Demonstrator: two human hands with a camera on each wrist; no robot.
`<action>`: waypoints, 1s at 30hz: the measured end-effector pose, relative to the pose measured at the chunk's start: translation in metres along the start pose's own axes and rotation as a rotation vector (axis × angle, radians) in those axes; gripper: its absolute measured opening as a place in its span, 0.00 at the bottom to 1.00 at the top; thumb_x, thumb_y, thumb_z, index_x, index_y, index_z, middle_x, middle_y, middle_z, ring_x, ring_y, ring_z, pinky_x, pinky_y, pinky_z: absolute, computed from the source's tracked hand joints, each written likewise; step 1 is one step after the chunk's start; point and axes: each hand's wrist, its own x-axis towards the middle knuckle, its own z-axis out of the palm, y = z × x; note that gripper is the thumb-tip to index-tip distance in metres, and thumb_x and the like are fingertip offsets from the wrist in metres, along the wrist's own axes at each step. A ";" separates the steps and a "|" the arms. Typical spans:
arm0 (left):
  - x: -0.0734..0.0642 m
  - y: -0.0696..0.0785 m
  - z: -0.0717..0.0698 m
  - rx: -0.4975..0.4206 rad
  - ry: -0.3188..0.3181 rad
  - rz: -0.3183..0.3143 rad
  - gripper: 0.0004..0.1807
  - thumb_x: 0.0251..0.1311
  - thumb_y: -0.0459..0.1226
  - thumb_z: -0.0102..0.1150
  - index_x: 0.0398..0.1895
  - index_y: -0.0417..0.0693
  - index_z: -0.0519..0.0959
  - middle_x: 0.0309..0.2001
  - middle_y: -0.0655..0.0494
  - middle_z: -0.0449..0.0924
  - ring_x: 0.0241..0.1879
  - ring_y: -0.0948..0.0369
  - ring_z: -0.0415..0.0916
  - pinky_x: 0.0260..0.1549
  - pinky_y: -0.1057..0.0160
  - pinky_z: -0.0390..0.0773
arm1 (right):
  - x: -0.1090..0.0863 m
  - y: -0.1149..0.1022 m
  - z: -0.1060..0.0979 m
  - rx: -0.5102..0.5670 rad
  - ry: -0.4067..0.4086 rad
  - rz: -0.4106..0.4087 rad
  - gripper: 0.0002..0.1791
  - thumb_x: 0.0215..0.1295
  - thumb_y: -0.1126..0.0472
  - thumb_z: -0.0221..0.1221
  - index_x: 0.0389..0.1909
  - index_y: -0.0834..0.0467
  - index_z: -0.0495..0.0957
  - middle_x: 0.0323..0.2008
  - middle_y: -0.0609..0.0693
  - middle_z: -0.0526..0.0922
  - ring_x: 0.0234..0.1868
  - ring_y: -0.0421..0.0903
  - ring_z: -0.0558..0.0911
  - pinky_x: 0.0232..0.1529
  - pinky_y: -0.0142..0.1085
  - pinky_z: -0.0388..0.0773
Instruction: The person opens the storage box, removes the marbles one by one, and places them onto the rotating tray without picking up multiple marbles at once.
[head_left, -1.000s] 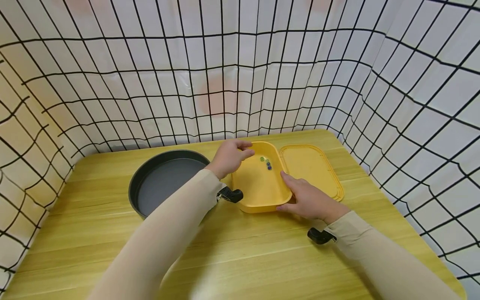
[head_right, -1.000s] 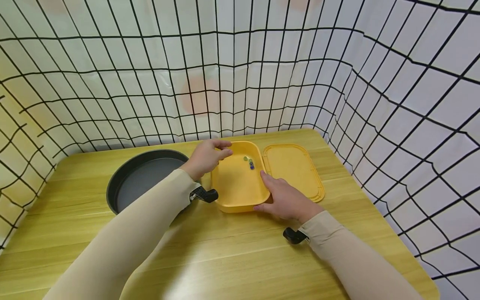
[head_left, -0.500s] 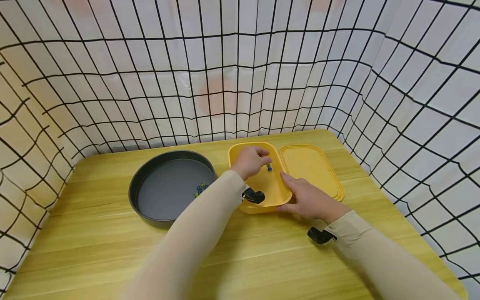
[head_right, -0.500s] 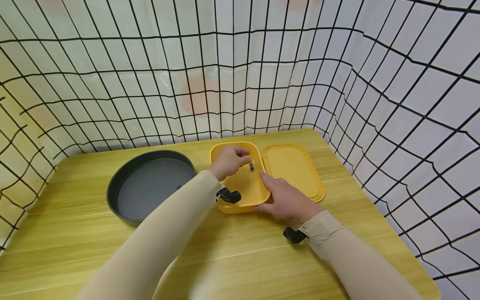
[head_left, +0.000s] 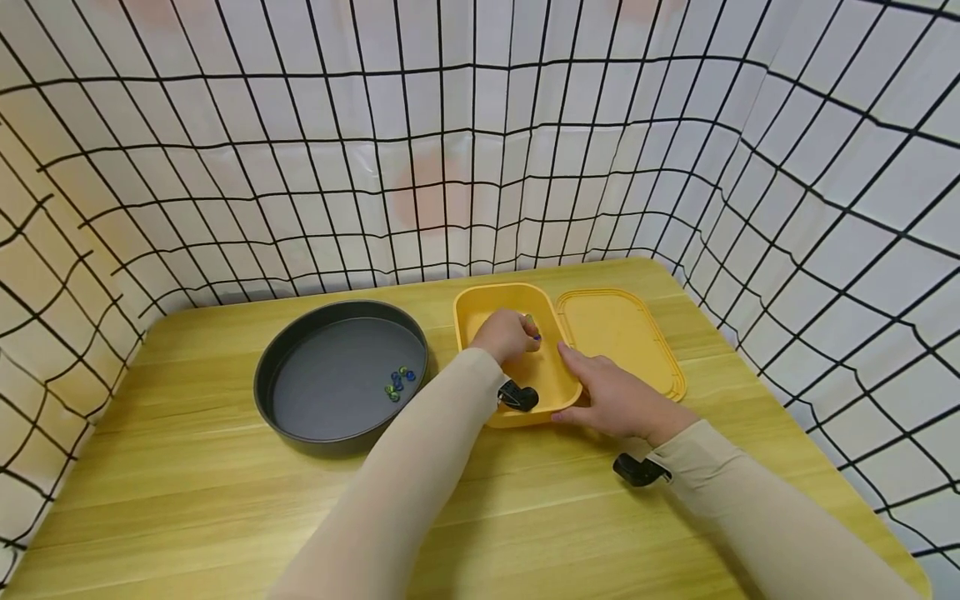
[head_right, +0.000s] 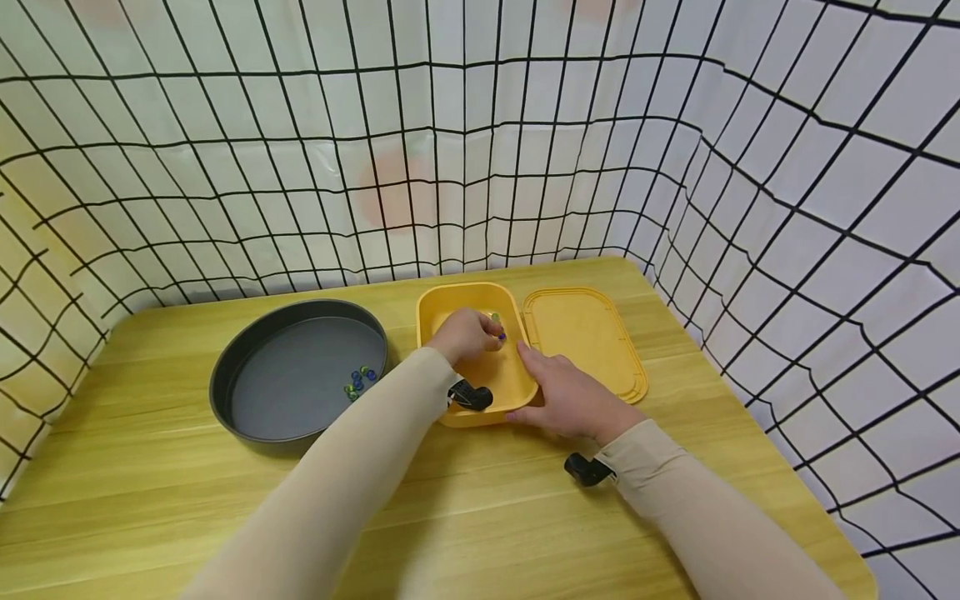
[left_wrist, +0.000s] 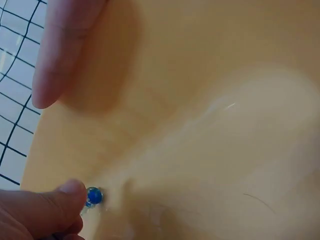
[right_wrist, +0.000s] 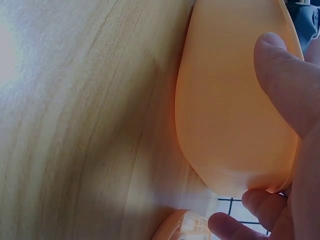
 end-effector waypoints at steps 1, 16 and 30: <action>0.002 0.000 0.001 0.024 0.001 -0.009 0.14 0.69 0.42 0.69 0.56 0.53 0.89 0.61 0.58 0.86 0.63 0.57 0.80 0.64 0.58 0.79 | 0.000 0.000 0.000 -0.001 -0.001 0.003 0.62 0.63 0.37 0.71 0.83 0.67 0.49 0.77 0.66 0.67 0.71 0.64 0.74 0.73 0.58 0.70; 0.018 -0.002 0.010 0.134 0.043 -0.018 0.12 0.69 0.40 0.69 0.54 0.58 0.90 0.58 0.62 0.88 0.57 0.59 0.82 0.59 0.61 0.81 | -0.001 -0.001 0.000 -0.001 0.011 -0.002 0.63 0.62 0.37 0.72 0.83 0.67 0.50 0.77 0.66 0.68 0.70 0.64 0.74 0.73 0.58 0.71; 0.016 0.002 0.014 0.258 -0.009 0.049 0.08 0.69 0.43 0.69 0.47 0.60 0.92 0.56 0.65 0.88 0.49 0.62 0.81 0.49 0.65 0.80 | -0.002 -0.004 -0.002 -0.004 0.021 -0.007 0.62 0.64 0.37 0.71 0.83 0.68 0.50 0.78 0.66 0.66 0.71 0.66 0.74 0.72 0.59 0.70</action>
